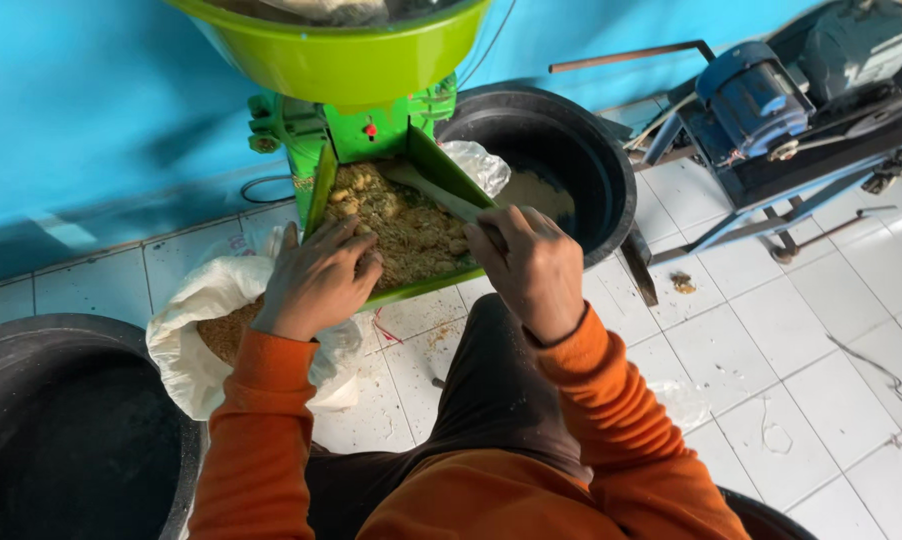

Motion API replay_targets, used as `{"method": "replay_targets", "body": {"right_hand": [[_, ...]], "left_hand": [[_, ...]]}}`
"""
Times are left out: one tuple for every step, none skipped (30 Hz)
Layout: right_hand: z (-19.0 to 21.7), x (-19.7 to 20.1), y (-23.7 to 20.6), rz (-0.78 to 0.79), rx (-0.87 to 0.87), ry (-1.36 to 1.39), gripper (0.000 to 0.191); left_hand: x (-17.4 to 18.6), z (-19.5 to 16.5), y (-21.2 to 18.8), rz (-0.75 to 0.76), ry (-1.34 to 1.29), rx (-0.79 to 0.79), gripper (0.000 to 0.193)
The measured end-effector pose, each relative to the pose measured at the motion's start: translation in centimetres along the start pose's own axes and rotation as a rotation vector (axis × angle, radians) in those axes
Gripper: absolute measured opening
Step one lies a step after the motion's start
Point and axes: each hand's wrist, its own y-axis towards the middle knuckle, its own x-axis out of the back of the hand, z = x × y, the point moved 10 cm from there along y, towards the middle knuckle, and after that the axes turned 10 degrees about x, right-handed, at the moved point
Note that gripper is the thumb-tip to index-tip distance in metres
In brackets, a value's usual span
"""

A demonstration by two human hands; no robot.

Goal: The person sits in front of a motorized grinding machine and uses a wooden scoop to push lumpy material from a green collection tray into the machine's hopper. Ground powder exits into a black basin, which the person occasionally scoops and levels with the scoop.

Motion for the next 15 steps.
{"method": "replay_targets", "body": {"right_hand": [[-0.1, -0.4, 0.0, 0.007, -0.006, -0.005, 0.015], [-0.2, -0.7, 0.0, 0.019, -0.016, -0.009, 0.016], [-0.4, -1.1, 0.0, 0.034, -0.03, -0.015, 0.017], [-0.2, -1.5, 0.2, 0.041, -0.007, 0.003, 0.017], [-0.1, -1.6, 0.3, 0.049, 0.013, 0.02, 0.017], [0.1, -1.6, 0.5, 0.051, 0.031, 0.033, 0.018], [0.1, -1.0, 0.6, 0.022, 0.034, 0.019, 0.017], [0.2, -0.2, 0.7, -0.006, 0.041, 0.007, 0.015], [0.2, 0.8, 0.7, -0.03, 0.048, 0.0, 0.014], [0.0, 1.8, 0.6, -0.013, 0.013, -0.027, 0.017], [-0.3, 3.1, 0.5, 0.002, -0.022, -0.055, 0.019], [-0.5, 4.3, 0.6, 0.02, -0.024, -0.03, 0.018], [-0.8, 5.5, 0.9, 0.038, -0.026, -0.005, 0.017], [-0.8, 6.8, 1.2, 0.058, -0.006, -0.026, 0.018], [-0.7, 7.9, 1.7, 0.08, 0.014, -0.048, 0.019]], "left_hand": [[-0.2, 0.1, 0.1, 0.009, 0.004, 0.003, 0.041], [-0.4, 0.2, 0.1, 0.024, 0.007, 0.006, 0.042], [-0.5, 0.3, 0.2, 0.02, 0.009, -0.001, 0.042], [-0.6, 0.3, 0.3, 0.018, 0.01, -0.009, 0.043], [-0.8, 0.3, 0.3, 0.02, 0.01, -0.02, 0.043], [-1.0, 0.5, 0.2, 0.028, 0.01, -0.014, 0.043], [-1.1, 0.6, 0.2, 0.031, 0.011, -0.011, 0.043], [-1.2, 0.7, 0.2, 0.03, 0.011, -0.002, 0.043], [-1.3, 0.8, 0.2, 0.031, 0.007, 0.006, 0.043], [-1.4, 1.0, 0.1, 0.037, 0.004, 0.013, 0.042], [-1.4, 1.0, 0.1, 0.042, 0.003, 0.018, 0.042], [-1.5, 1.1, 0.2, 0.047, 0.005, 0.017, 0.043], [-1.6, 1.1, 0.2, 0.052, 0.007, 0.016, 0.043], [-1.6, 1.1, 0.2, 0.056, 0.007, 0.015, 0.043], [-1.8, 1.1, 0.2, 0.062, 0.011, 0.019, 0.043]]}}
